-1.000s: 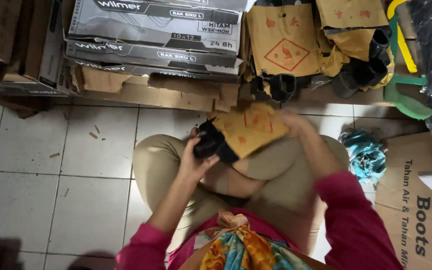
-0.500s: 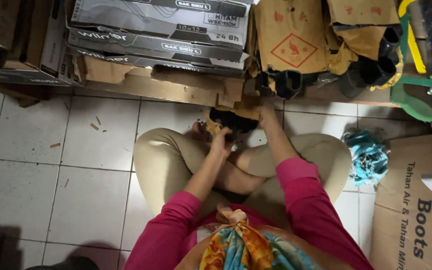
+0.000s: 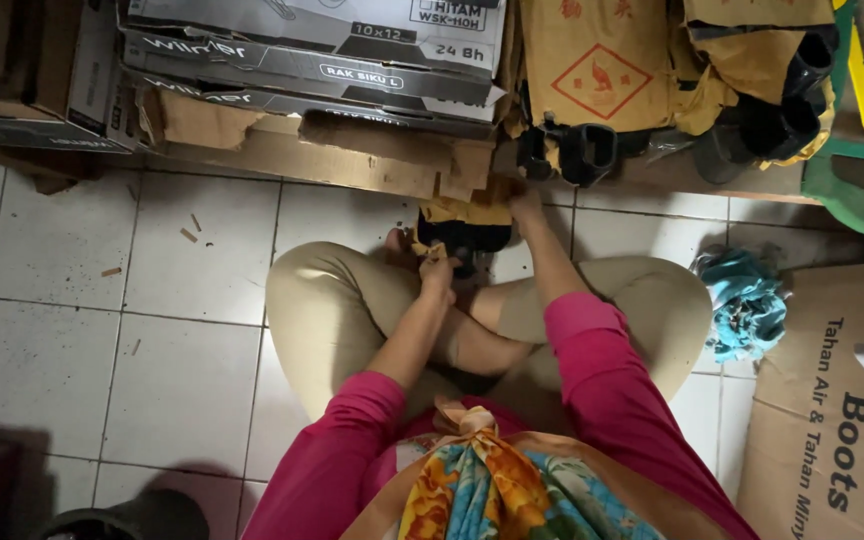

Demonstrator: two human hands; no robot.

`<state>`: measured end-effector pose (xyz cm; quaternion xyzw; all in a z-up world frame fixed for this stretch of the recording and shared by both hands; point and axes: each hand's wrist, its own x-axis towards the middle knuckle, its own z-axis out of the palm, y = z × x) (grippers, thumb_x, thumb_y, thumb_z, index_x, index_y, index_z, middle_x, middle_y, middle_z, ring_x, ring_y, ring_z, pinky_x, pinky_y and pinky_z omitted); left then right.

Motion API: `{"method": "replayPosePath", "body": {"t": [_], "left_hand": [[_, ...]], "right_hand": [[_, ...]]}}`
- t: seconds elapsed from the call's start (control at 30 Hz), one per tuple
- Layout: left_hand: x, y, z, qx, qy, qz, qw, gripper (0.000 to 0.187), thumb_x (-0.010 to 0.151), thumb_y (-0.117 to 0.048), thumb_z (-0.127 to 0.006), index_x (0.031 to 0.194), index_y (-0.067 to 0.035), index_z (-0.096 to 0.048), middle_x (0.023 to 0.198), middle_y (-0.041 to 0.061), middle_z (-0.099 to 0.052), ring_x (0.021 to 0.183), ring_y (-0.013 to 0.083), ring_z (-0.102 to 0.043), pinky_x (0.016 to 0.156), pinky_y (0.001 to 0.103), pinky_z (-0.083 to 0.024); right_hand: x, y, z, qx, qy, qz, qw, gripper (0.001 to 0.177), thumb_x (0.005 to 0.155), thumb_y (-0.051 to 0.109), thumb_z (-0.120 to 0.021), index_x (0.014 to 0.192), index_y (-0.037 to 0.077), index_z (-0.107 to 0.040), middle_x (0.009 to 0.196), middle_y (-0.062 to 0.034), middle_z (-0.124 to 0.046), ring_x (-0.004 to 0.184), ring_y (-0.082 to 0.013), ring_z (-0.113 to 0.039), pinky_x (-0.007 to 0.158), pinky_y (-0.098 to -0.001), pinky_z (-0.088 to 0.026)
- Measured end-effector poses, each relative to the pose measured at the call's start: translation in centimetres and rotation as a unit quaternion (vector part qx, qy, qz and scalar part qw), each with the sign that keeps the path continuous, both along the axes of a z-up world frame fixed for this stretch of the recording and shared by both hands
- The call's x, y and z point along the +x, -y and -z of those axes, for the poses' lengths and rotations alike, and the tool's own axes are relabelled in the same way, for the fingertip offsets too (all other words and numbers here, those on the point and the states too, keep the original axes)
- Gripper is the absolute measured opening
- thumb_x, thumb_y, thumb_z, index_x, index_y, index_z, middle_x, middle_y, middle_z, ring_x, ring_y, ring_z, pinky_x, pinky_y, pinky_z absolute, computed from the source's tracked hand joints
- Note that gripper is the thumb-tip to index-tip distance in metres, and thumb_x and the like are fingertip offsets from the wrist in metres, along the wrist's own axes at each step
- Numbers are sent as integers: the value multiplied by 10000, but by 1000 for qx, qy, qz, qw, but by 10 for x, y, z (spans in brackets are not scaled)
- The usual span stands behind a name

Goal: Cleaning hardware components such as boot soles and metal plates with a cloth and organizing them into paper bags while sitting on the floor.

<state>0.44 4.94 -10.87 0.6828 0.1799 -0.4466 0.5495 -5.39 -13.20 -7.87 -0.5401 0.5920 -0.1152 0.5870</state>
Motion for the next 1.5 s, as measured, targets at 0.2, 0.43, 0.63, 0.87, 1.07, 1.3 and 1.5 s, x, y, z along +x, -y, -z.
{"method": "replayPosePath", "body": {"t": [0.2,0.43,0.63,0.87,1.07,1.3,1.5], "left_hand": [[5,7,-4,-27,24,-25,999,685,724,15,-653,1354,18,-386,1347,223,-435,1303,381,-344,1024,590,-262],[5,8,-7,-40,21,-7,999,663,766,-3,-622,1382,-37,-378,1349,213,-432,1312,368,-336,1064,537,-253],[4,10,3,-39,34,42,998,685,803,-30,-618,1417,-51,-313,1409,213,-358,1324,377,-313,1062,561,-245],[-3,8,-61,-42,74,72,994,919,780,-159,-744,1456,-35,-134,1477,207,-174,1365,358,-207,1112,522,-196],[-9,0,-129,26,257,237,937,810,877,-310,-606,1484,-86,-120,1545,135,44,1412,288,115,1094,582,4],[-25,-4,-140,-49,369,259,891,681,859,-188,-595,1440,-48,-266,1515,189,5,1385,367,129,1095,544,65],[-23,-5,-128,-93,455,259,847,542,841,-57,-584,1353,-25,-408,1462,234,-132,1375,392,61,1079,560,5]], "right_hand": [[4,-17,-34,-16,-27,-42,999,505,858,68,-475,1315,-122,-378,1223,-233,-509,1108,-325,-529,880,-391,-464],[0,-29,-73,-60,1,-61,996,494,865,167,-524,1244,-143,-455,1208,-295,-508,1140,-397,-512,891,-460,-465],[-6,-4,4,-252,-184,-215,925,405,829,207,-511,999,-145,-619,976,-317,-622,980,-439,-598,826,-494,-507],[-17,-45,-143,-178,-261,-421,850,517,782,382,-528,1085,-21,-644,1092,-221,-635,1090,-379,-572,883,-547,-471],[-101,-61,-281,-334,28,-309,890,169,730,234,-726,780,78,-681,679,-103,-675,643,-262,-666,598,-336,-502],[-84,-41,-281,-502,-58,-194,841,901,592,409,-815,1334,140,-379,1333,-192,-308,1130,-483,-460,832,-555,-491],[-82,-20,-247,-601,-23,-197,774,846,538,227,-865,1286,65,-504,1067,-142,-531,1064,-321,-527,924,-391,-435]]}}
